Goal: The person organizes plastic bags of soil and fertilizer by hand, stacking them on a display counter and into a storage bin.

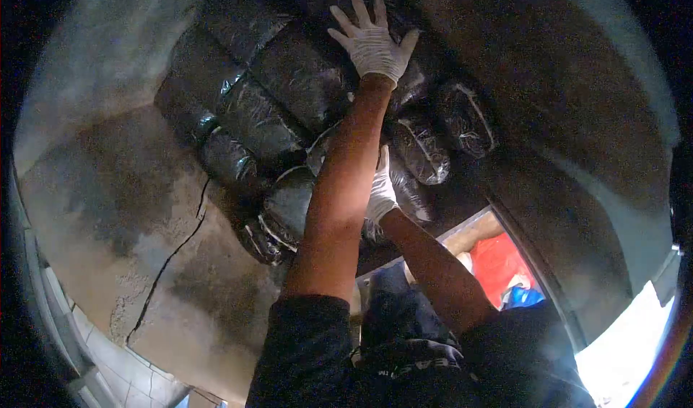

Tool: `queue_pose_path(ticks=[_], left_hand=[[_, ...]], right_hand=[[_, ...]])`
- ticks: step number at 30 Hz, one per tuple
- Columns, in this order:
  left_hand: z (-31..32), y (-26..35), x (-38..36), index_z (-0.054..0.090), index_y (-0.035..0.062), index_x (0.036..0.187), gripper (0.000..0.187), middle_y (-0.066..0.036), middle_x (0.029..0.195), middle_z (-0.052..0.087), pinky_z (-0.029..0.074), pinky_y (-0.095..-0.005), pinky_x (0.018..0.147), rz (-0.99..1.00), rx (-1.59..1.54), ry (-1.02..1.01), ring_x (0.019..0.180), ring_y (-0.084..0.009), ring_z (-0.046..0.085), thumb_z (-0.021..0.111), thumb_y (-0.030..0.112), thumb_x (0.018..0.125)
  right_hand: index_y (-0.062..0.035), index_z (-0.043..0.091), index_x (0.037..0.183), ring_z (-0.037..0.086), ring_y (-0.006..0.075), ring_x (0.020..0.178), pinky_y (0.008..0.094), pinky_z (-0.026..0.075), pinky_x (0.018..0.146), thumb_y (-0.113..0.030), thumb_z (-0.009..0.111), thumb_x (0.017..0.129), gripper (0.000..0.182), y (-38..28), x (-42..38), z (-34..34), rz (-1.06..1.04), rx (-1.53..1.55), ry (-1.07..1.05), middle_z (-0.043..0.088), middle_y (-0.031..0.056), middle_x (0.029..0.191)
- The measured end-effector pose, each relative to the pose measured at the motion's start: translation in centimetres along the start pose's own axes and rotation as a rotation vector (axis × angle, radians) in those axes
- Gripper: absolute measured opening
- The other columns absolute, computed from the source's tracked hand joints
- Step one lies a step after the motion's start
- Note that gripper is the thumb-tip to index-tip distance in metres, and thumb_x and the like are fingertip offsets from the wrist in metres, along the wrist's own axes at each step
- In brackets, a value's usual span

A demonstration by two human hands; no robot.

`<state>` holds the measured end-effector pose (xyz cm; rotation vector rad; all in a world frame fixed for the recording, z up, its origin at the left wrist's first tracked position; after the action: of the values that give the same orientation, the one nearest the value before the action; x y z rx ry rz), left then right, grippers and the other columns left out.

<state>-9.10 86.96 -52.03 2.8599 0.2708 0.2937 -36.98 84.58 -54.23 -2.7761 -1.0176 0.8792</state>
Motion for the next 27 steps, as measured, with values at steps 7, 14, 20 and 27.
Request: queue_pose_path(ticks=[7, 14, 20, 27], left_hand=[[-0.4, 0.9, -0.4, 0.031, 0.0165, 0.166, 0.094, -0.022, 0.173, 0.015, 0.012, -0.0779, 0.119, -0.038, 0.075, -0.043, 0.156, -0.0558, 0.007, 0.052, 0.073, 0.094], [1.0, 1.8, -0.2, 0.030, 0.0107, 0.166, 0.092, -0.026, 0.172, 0.015, 0.013, -0.0795, 0.117, -0.057, 0.107, 0.012, 0.160, -0.0471, 0.009, 0.050, 0.069, 0.097], [0.7, 1.3, -0.5, 0.030, 0.0091, 0.165, 0.094, -0.029, 0.171, 0.015, 0.018, -0.0789, 0.116, -0.041, 0.135, 0.014, 0.160, -0.0472, 0.010, 0.049, 0.071, 0.097], [-17.0, 4.3, -10.8, 0.044, -0.0009, 0.155, 0.078, -0.030, 0.168, 0.024, 0.019, -0.0622, 0.125, -0.078, -0.342, 0.083, 0.156, -0.0505, 0.017, 0.058, 0.054, 0.101]], right_hand=[[-0.0175, 0.027, 0.167, 0.006, 0.0476, 0.160, 0.0854, 0.003, 0.114, -0.062, 0.044, 0.100, 0.082, -0.5, 0.1, 0.6, -0.160, 0.750, 0.344, 0.017, 0.0126, 0.175], [-0.0171, 0.030, 0.166, 0.008, 0.0484, 0.160, 0.0830, 0.006, 0.115, -0.065, 0.043, 0.100, 0.082, -1.7, 0.5, 3.1, -0.016, 0.117, 0.063, 0.019, 0.0131, 0.175], [-0.0169, 0.031, 0.165, 0.010, 0.0481, 0.159, 0.0798, 0.009, 0.118, -0.068, 0.044, 0.099, 0.085, -0.3, -13.0, 9.7, -0.083, 0.306, 0.097, 0.020, 0.0136, 0.175], [-0.0166, 0.032, 0.165, 0.011, 0.0477, 0.159, 0.0760, 0.012, 0.120, -0.072, 0.044, 0.097, 0.088, -5.6, -11.0, 14.9, -0.230, 0.608, 0.299, 0.020, 0.0143, 0.174]])
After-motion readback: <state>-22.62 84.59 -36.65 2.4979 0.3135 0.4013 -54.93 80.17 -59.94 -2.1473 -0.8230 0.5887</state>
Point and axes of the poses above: each hand's wrist, its own x-axis towards the middle knuckle, its own z-axis out of the palm, y = z × x, the point moved 5 cm from there along x, towards the middle knuckle
